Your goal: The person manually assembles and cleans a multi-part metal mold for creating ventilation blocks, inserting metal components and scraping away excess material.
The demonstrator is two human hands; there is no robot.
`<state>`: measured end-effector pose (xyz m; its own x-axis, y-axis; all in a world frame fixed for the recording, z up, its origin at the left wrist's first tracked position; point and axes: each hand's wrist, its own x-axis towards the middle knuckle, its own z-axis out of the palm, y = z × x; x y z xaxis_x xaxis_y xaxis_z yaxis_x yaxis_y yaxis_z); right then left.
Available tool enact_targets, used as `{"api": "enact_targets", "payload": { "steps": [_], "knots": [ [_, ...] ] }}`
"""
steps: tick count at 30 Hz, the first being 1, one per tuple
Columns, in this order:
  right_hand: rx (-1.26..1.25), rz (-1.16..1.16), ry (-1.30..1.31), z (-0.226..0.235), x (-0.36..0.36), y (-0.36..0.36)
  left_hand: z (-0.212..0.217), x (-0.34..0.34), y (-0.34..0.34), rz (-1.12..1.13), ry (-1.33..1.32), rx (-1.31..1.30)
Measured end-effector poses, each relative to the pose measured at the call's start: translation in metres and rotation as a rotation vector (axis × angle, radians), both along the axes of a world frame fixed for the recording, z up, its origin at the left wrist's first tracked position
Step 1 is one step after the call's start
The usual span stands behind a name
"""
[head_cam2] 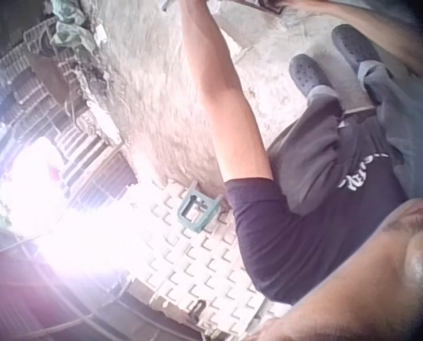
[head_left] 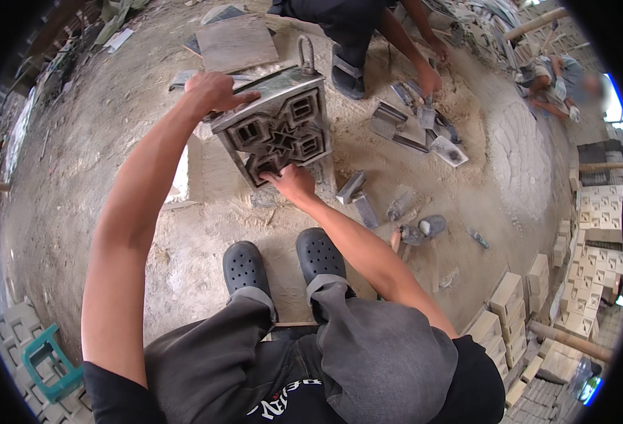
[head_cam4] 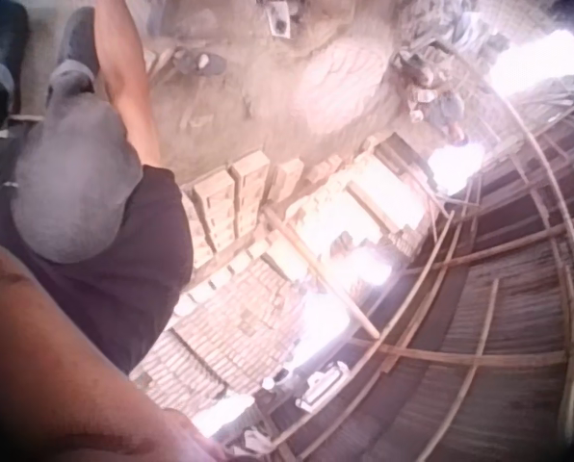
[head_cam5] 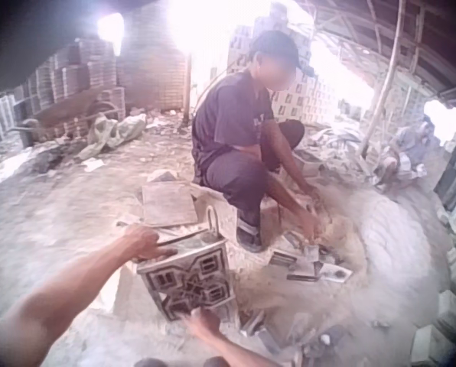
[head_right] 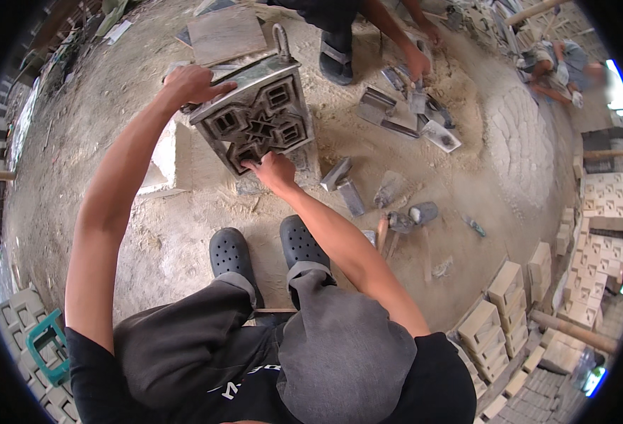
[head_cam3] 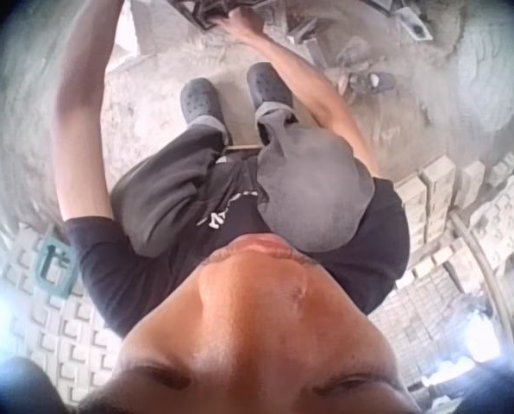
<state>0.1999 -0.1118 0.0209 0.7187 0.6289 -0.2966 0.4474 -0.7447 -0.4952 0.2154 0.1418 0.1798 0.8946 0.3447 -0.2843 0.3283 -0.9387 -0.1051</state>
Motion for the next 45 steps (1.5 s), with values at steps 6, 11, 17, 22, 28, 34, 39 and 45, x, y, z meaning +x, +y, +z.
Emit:
{"api": "enact_targets", "payload": {
  "steps": [6,11,17,22,28,34,39,45],
  "knots": [
    [0.122,-0.221,0.055,0.015,0.027,-0.059,0.002,-0.009,0.007,-0.004,0.031,-0.007],
    [-0.165,-0.448,-0.236,-0.042,0.131,-0.164,0.008,0.01,-0.006,0.033,0.085,-0.049],
    [-0.305,-0.377,0.388,-0.031,0.121,-0.117,0.002,-0.008,0.014,0.079,0.118,-0.011],
    [-0.127,-0.501,0.572,-0.055,0.153,-0.152,0.002,0.005,0.004,0.058,0.075,-0.023],
    [0.261,-0.251,0.089,-0.047,0.107,-0.189,-0.001,0.004,0.008,0.051,0.085,0.01],
    [0.32,-0.197,-0.031,-0.013,0.061,-0.206,-0.001,0.004,0.011,0.016,0.073,0.01],
    [0.207,-0.077,-0.036,0.006,0.056,-0.213,-0.004,0.004,0.007,-0.017,0.01,0.012],
    [0.127,-0.169,-0.051,0.012,0.042,-0.208,0.002,0.0,0.009,0.017,0.049,0.002]
  ]
}}
